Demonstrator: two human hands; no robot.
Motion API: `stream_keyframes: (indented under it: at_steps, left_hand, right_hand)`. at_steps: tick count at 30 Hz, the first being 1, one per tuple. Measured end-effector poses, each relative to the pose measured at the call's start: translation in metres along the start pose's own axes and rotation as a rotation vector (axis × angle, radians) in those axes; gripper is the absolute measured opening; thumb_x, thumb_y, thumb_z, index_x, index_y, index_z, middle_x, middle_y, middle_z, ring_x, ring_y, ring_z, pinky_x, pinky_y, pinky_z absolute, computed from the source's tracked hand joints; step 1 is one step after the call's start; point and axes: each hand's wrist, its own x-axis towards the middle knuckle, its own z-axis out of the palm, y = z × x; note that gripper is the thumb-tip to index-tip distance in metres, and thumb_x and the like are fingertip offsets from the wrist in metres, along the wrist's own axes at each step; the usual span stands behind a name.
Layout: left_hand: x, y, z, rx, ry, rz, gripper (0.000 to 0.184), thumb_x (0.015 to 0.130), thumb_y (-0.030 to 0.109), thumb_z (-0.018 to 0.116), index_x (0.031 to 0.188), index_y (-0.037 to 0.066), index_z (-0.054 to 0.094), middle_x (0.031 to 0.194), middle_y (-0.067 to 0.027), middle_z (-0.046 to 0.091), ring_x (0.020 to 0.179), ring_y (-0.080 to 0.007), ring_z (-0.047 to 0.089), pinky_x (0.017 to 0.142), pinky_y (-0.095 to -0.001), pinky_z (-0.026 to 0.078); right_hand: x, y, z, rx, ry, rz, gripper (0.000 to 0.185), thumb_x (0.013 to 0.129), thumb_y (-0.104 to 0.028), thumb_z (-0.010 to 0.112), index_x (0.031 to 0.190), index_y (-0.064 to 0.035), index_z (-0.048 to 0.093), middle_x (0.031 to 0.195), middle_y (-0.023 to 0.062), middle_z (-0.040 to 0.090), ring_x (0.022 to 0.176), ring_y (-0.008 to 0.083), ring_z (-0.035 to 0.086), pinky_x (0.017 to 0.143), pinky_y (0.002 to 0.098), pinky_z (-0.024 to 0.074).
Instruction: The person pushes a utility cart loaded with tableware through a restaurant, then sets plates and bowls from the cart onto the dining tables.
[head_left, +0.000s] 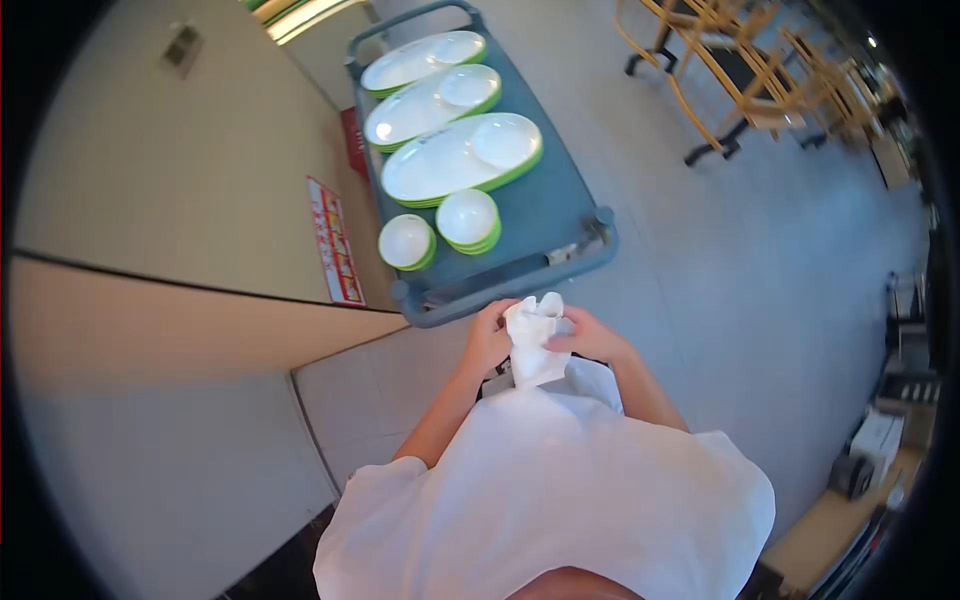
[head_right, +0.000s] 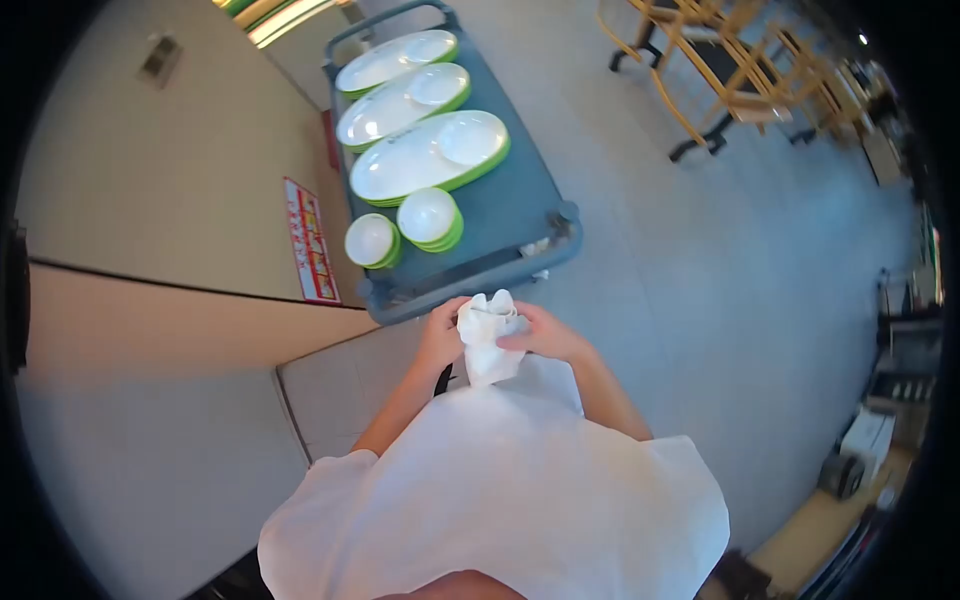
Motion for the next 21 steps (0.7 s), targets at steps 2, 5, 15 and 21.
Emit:
stream_keyframes:
  at_steps: [2, 5, 15, 21]
  left_hand:
    - [0.001, -0.001, 0.005, 0.106, 0.023, 0.055, 0.039, 0.092, 0.015, 0.072, 0.13, 0.004, 0.067, 0.118, -0.0146, 0.071, 0.118, -0.0304, 0.065, 0.101, -0.0414, 0.051]
    - [-0.02, 0.044, 0.006, 0.557, 0.115, 0.366, 0.034, 0.091, 0.014, 0.072, 0.123, 0.004, 0.069, 0.113, -0.0131, 0.071, 0.114, -0.0325, 0.064, 0.101, -0.0425, 0.05]
    - [-0.005, 0.032, -0.076, 1.17, 0.314, 0.418, 0.023, 0.093, 0.026, 0.071, 0.107, 0.008, 0.073, 0.098, -0.0106, 0.074, 0.092, -0.0312, 0.068, 0.079, -0.0423, 0.053]
    - [0.007, 0.025, -0.065, 1.233, 0.473, 0.444, 0.022, 0.086, 0.031, 0.072, 0.097, 0.012, 0.074, 0.089, -0.008, 0.073, 0.079, -0.0302, 0.068, 0.072, -0.0412, 0.053]
  right_hand:
    - [0.008, 0.042, -0.012, -0.199, 0.163, -0.094, 0.051, 0.09, -0.014, 0.073, 0.139, -0.0072, 0.062, 0.121, 0.0068, 0.07, 0.108, 0.0173, 0.068, 0.09, 0.0329, 0.0575]
    - [0.019, 0.145, -0.051, 0.102, 0.595, 0.11, 0.04, 0.091, -0.018, 0.072, 0.128, -0.003, 0.066, 0.099, 0.0049, 0.073, 0.08, 0.0166, 0.07, 0.063, 0.032, 0.0565]
    - [0.11, 0.249, -0.118, 0.038, 0.818, 0.389, 0.035, 0.09, -0.024, 0.071, 0.12, -0.0064, 0.069, 0.085, 0.0059, 0.071, 0.062, 0.015, 0.063, 0.045, 0.0309, 0.041]
    - [0.284, 0.367, -0.163, 0.499, 0.743, 0.029, 0.033, 0.093, -0.025, 0.071, 0.115, -0.0013, 0.068, 0.087, 0.0106, 0.071, 0.066, 0.0192, 0.066, 0.053, 0.0368, 0.05]
